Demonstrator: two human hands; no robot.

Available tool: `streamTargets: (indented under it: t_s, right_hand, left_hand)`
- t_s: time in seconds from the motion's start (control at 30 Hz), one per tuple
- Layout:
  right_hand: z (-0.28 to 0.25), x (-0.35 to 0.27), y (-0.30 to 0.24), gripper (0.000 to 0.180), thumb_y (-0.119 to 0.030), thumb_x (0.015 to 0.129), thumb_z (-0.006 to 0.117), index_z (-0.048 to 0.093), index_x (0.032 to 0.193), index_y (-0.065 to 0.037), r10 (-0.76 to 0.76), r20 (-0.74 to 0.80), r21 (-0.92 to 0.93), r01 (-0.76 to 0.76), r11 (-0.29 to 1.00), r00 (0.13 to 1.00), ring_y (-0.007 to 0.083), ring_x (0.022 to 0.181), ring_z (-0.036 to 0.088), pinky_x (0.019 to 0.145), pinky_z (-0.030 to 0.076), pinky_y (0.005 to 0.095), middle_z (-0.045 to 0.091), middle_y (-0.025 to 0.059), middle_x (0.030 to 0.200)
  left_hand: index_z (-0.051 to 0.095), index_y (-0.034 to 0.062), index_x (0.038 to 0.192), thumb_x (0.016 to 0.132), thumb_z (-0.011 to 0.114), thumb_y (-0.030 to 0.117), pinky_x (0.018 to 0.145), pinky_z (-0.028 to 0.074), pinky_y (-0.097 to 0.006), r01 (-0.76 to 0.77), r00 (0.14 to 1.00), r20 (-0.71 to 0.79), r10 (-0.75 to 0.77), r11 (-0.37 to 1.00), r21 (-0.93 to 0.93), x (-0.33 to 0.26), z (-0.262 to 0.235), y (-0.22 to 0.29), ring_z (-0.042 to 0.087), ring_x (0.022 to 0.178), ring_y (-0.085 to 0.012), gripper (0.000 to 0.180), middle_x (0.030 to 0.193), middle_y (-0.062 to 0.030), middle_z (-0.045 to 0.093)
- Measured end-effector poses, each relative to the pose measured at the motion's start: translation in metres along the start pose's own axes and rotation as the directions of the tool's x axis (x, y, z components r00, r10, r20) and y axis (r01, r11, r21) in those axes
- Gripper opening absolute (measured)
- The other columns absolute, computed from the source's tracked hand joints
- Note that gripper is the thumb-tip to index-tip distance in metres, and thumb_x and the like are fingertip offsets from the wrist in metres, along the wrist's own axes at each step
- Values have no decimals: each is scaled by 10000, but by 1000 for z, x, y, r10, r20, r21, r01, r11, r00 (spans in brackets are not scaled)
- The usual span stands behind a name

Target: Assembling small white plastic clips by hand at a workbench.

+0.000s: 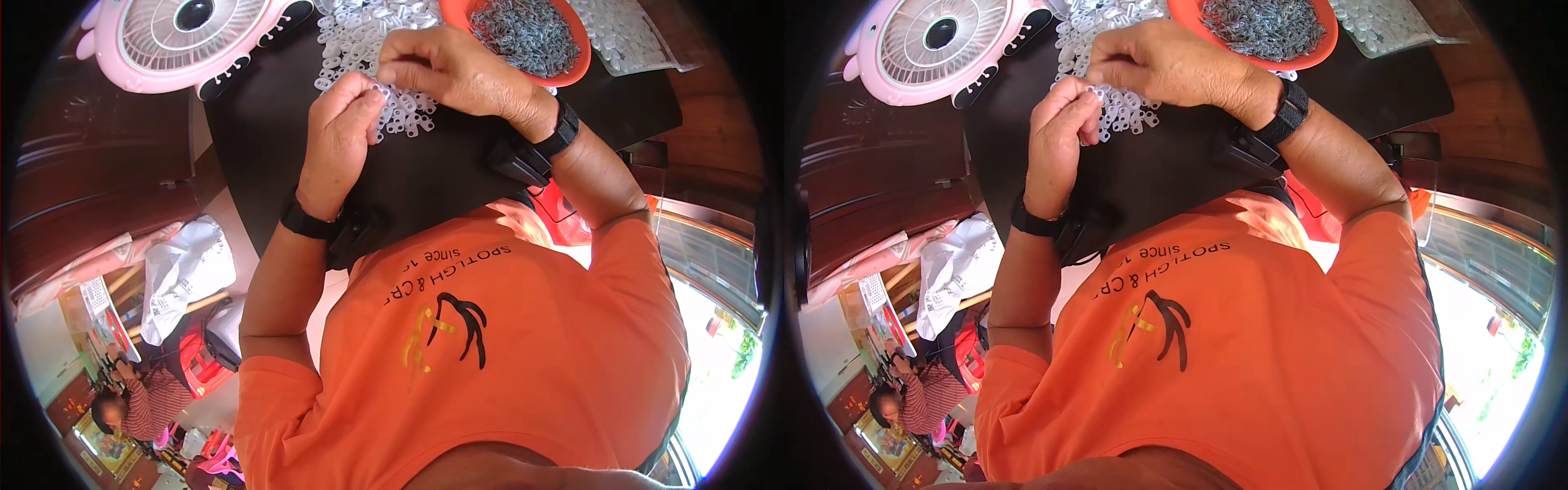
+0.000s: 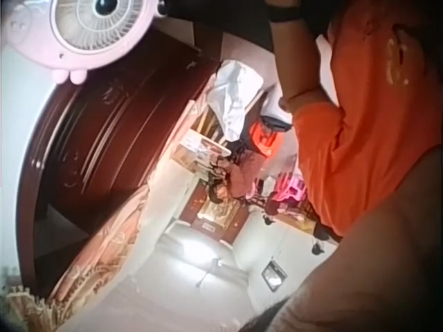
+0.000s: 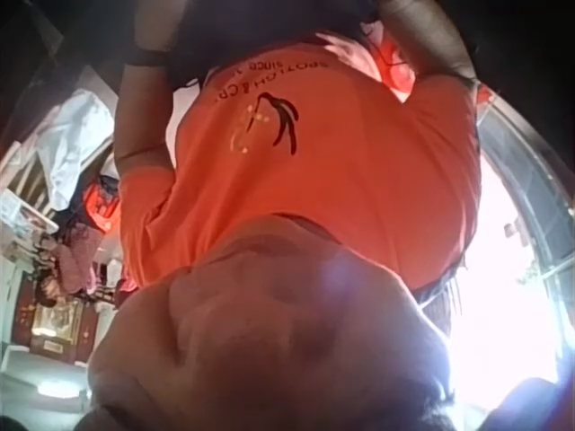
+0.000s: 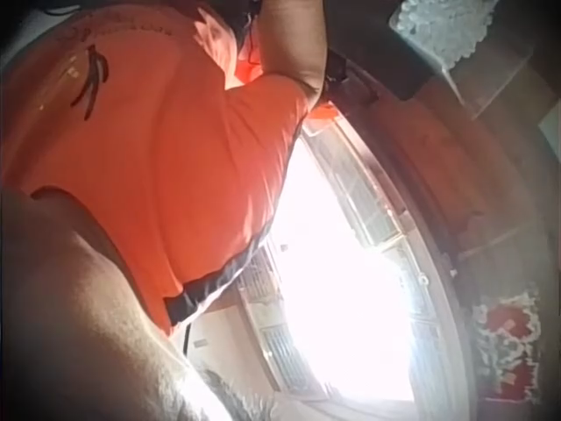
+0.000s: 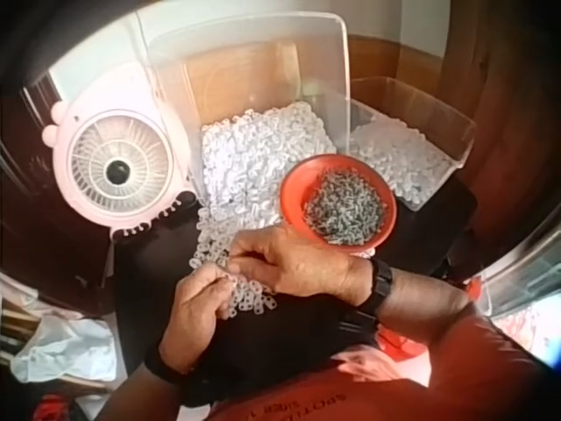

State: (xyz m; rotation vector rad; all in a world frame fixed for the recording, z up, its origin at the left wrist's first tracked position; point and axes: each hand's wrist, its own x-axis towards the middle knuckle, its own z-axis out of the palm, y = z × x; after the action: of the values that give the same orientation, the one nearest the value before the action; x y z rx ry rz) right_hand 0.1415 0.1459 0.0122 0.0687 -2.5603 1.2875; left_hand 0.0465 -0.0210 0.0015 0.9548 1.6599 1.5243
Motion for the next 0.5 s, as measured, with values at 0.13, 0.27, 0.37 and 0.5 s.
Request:
streamTargets:
  t_s: [0.13,0.27,0.37,0.5]
  right_hand:
    - [-15,4,0,146,-149,873,629,598,908,-10,37,-19,137,-34,990,999,93,697,517,649,447,261,575,37,757]
    - [-17,-2,-1,163,-163,815,659,637,918,-38,-78,93,-149,91,985,993,174,738,593,676,471,300,606,54,794]
    - [-12,-4,-1,155,-152,760,669,647,874,-50,-79,135,-267,113,957,988,245,766,605,686,471,351,596,68,799]
    - [-4,-4,5,130,-134,745,660,627,842,-54,-173,164,-396,226,890,971,289,787,586,696,457,389,581,81,800]
  left_hand:
    - [513,32,743,883,494,119,483,312,-209,-76,993,-100,69,995,-60,6,-8,-2,390,521,-45,166,575,25,441]
    - [518,41,744,882,487,119,493,323,-209,-49,987,-162,19,982,-185,9,-13,-3,417,523,-62,161,613,5,482]
    - [520,44,748,880,483,121,503,333,-213,-38,987,-162,6,980,-196,9,-14,-6,436,531,-71,157,622,2,498]
    - [523,46,752,883,476,136,523,349,-219,-23,990,-138,0,986,-167,9,-13,-5,448,541,-75,166,630,-3,509]
